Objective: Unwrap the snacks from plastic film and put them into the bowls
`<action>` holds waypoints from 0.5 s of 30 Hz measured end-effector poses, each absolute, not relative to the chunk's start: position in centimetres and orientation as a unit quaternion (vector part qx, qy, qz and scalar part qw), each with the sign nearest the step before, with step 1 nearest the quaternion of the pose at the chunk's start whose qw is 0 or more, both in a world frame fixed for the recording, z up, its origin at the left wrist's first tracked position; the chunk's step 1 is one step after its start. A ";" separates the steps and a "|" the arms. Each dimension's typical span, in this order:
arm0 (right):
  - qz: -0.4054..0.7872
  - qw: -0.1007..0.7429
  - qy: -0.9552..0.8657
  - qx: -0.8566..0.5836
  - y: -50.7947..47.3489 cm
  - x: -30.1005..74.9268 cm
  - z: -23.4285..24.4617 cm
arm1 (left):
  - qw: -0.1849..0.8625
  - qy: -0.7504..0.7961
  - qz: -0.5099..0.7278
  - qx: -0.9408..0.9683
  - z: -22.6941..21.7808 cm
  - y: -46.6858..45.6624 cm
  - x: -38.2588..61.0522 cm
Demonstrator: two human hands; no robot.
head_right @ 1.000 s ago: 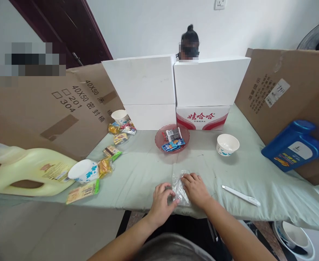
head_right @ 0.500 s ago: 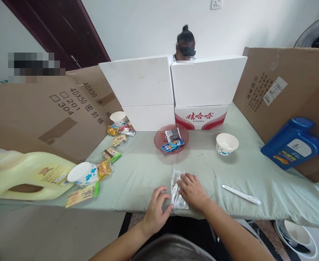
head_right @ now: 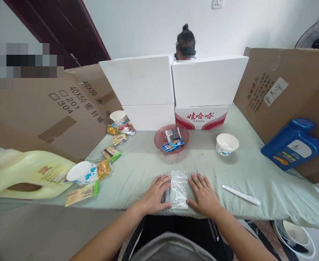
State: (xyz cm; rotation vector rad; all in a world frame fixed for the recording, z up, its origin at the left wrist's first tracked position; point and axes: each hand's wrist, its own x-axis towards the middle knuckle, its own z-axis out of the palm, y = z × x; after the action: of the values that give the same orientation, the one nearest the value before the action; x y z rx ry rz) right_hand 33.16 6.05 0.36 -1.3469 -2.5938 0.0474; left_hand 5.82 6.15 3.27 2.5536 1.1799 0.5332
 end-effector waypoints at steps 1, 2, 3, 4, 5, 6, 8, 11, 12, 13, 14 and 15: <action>0.026 0.115 -0.889 -0.443 5.9 32.9 0.7 | 0.134 0.399 0.203 0.884 3.4 6.0 5.9; 0.042 0.117 -0.900 -0.418 5.7 32.6 1.2 | 0.133 0.384 0.219 0.887 3.5 6.0 6.0; 0.063 0.114 -0.913 -0.386 5.5 32.3 1.6 | 0.136 0.364 0.228 0.893 3.5 5.9 6.2; 0.086 0.108 -0.924 -0.356 5.3 32.0 2.1 | 0.142 0.342 0.227 0.901 3.4 5.7 6.4; 0.110 0.100 -0.931 -0.333 5.0 31.7 2.4 | 0.150 0.321 0.219 0.909 3.2 5.6 6.6; 0.130 0.094 -0.933 -0.321 4.7 31.5 2.7 | 0.157 0.305 0.208 0.916 3.0 5.3 6.8; 0.157 0.097 -0.927 -0.326 3.8 31.4 3.0 | 0.164 0.285 0.198 0.923 2.5 4.8 6.9; 0.182 0.132 -0.907 -0.355 2.8 31.3 3.2 | 0.184 0.275 0.226 0.916 2.4 4.0 7.0; 0.192 0.147 -0.899 -0.365 2.7 31.2 3.2 | 0.197 0.283 0.238 0.908 2.6 3.9 7.1; 0.203 0.164 -0.888 -0.378 2.7 31.0 3.1 | 0.210 0.302 0.248 0.896 2.9 3.9 7.3; 0.213 0.183 -0.873 -0.398 2.9 30.8 3.0 | 0.221 0.332 0.256 0.880 3.1 4.1 7.7; 0.224 0.202 -0.853 -0.426 3.2 30.5 2.8 | 0.228 0.370 0.261 0.862 3.4 4.5 8.1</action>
State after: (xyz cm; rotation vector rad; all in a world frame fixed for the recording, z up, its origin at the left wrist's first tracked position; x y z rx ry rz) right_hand 30.48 3.25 2.76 -1.1896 -2.3824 0.6250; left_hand 8.10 4.53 3.40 2.3741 1.0176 0.7186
